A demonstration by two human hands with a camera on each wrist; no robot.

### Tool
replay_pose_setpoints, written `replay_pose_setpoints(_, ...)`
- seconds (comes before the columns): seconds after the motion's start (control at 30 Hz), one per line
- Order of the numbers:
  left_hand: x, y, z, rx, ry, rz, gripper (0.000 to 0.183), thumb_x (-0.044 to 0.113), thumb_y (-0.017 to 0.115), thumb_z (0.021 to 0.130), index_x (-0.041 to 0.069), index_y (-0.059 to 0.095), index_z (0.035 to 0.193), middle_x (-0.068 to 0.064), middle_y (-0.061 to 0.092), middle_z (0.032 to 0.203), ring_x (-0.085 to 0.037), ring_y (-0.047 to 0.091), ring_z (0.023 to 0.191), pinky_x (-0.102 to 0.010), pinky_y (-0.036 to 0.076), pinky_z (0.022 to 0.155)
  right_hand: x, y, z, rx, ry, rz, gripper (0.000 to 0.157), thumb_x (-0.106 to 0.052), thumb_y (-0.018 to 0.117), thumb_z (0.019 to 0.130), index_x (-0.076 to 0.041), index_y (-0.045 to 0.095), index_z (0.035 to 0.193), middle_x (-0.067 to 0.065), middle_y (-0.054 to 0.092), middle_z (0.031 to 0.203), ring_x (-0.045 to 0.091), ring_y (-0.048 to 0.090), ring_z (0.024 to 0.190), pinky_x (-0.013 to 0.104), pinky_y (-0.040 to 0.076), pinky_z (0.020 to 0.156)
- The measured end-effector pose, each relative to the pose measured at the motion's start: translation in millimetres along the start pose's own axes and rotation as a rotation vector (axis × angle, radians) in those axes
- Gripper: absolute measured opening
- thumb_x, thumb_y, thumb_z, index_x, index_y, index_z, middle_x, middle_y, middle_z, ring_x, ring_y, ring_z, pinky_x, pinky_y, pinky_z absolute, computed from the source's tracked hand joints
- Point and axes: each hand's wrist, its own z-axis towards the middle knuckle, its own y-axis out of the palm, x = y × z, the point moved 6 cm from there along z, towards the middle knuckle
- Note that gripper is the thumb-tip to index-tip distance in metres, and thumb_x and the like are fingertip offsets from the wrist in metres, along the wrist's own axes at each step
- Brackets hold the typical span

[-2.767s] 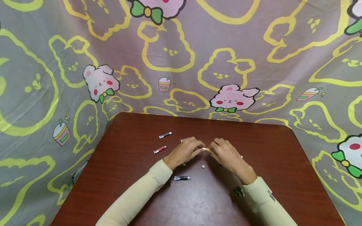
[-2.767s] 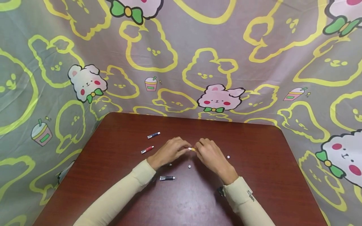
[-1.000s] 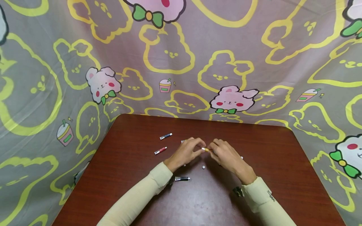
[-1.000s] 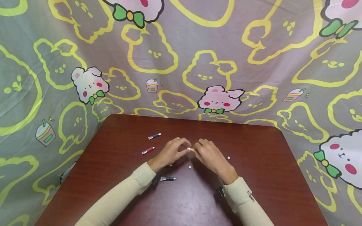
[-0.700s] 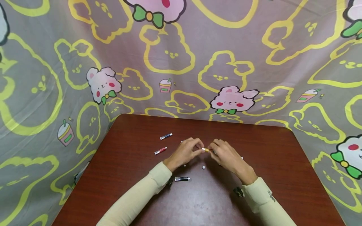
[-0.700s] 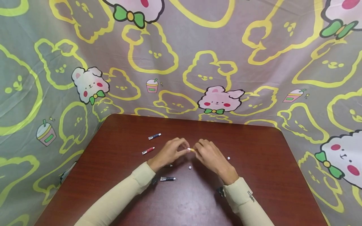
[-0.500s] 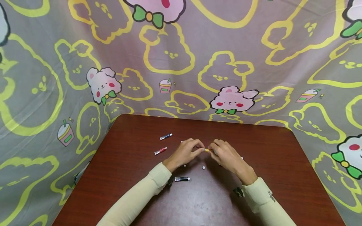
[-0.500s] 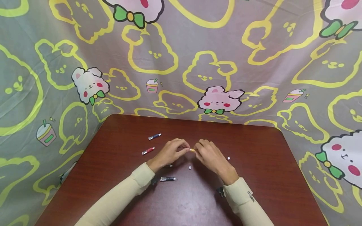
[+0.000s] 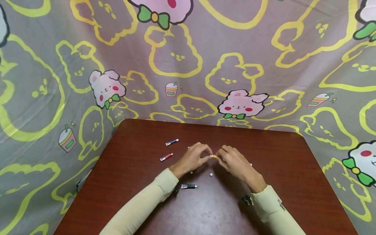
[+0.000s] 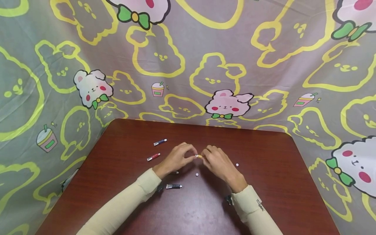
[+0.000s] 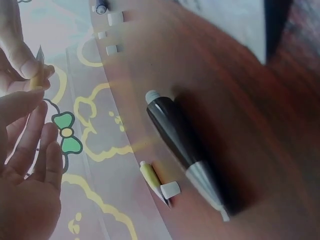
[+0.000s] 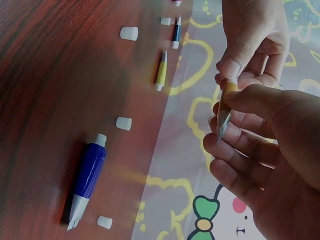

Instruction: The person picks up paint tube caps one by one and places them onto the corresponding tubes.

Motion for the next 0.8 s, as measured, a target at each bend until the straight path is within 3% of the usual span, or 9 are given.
replay_pose_setpoints(0.2,-5.1,-0.2,-0.6,-0.016,-0.052,-0.011,0.016,0.035,0.068,0.095,0.021,0.067,0.104,0.011,0.069,0.098,-0.006,0.061,0.094,-0.023,0.05,0.082,-0.7,-0.6,0.7,-0.001,0.006,-0.008,0.011,-0.013,0.073,0.088,-0.008,0.07,0.097,0.002,0.061,0.091,0.02,0.058,0.08,0.041,0.051,0.074)
replay_pose_setpoints(0.37,-8.9,0.9,-2.4,-0.028,-0.093,-0.029,0.018,0.037,0.062,0.099,0.021,0.069,0.104,0.011,0.069,0.091,-0.008,0.063,0.087,-0.022,0.048,0.074,-1.3,-1.7,0.8,0.009,0.0,-0.005,0.011,-0.013,0.074,0.087,-0.007,0.07,0.097,0.002,0.061,0.091,0.02,0.057,0.079,0.04,0.05,0.072)
replay_pose_setpoints(0.63,-6.1,0.6,-3.3,-0.02,-0.058,-0.026,0.015,0.033,0.066,0.097,0.019,0.07,0.1,0.008,0.069,0.089,-0.013,0.066,0.084,-0.021,0.048,0.071,-1.3,-0.6,0.9,0.005,-0.002,-0.011,0.012,-0.013,0.075,0.087,-0.008,0.07,0.097,0.001,0.061,0.091,0.02,0.058,0.079,0.041,0.05,0.073)
replay_pose_setpoints(0.8,-4.0,0.6,-1.8,-0.029,-0.044,-0.006,0.013,0.031,0.071,0.093,0.02,0.069,0.099,0.009,0.07,0.09,-0.01,0.064,0.086,-0.021,0.047,0.073,-0.6,0.4,1.4,-0.006,0.008,-0.006,0.011,-0.013,0.074,0.088,-0.008,0.07,0.097,0.001,0.061,0.091,0.02,0.058,0.08,0.04,0.05,0.073)
